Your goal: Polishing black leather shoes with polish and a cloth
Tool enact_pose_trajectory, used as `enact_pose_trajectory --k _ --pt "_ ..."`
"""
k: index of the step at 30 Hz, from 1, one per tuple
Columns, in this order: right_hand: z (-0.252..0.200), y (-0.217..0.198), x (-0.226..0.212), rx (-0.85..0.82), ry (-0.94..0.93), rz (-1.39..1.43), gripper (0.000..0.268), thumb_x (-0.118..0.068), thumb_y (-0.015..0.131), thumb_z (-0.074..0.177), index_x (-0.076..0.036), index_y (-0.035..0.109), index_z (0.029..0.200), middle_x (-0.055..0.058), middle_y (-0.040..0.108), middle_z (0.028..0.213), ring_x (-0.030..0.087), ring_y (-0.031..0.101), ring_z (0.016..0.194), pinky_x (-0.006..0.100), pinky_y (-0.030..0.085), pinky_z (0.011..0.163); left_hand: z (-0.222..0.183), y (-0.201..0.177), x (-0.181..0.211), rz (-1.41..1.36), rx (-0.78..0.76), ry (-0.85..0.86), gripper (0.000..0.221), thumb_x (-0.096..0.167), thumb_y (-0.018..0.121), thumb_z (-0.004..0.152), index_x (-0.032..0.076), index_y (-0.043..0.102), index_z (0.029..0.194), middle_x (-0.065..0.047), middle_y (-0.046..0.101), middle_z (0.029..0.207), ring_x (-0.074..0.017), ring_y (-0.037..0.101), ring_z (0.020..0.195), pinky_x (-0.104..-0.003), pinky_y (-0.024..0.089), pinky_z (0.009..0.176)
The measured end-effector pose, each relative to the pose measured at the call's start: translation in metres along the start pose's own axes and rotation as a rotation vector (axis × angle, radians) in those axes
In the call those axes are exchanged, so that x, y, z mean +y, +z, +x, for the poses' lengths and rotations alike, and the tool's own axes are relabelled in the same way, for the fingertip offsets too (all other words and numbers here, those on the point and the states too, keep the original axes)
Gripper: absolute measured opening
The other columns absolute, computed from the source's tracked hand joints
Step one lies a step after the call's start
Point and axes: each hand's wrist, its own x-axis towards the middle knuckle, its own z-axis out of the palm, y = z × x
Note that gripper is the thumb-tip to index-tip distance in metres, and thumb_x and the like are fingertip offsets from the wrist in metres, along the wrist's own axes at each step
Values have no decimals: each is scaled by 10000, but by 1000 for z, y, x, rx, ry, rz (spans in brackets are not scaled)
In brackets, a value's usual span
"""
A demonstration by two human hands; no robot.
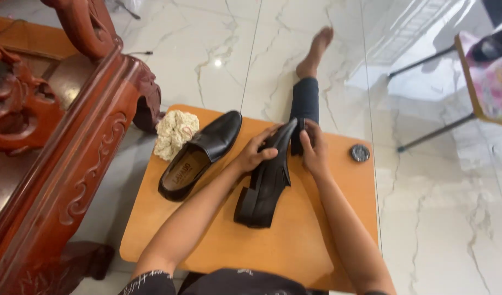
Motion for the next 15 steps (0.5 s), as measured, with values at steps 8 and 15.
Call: enact_pose_trajectory --k 8,15 --pt "-12 -1 10 -26 -86 59 452 -171 509 849 -97 390 1279 173 526 1120 302 508 1053 423 386 902 -2 -5 -3 9 -71 -91 784 484 604 714 137 334 1364 -176 531 1115 -267 507 972 -419 454 812" --pt "-12 -1 -3 -14 -131 -184 520 -323 620 799 -212 443 1276 87 573 990 274 582 933 380 459 799 2 -5 7 -12 -68 -98 809 482 591 700 125 316 1371 -158 570 1042 -230 554 898 -354 486 742"
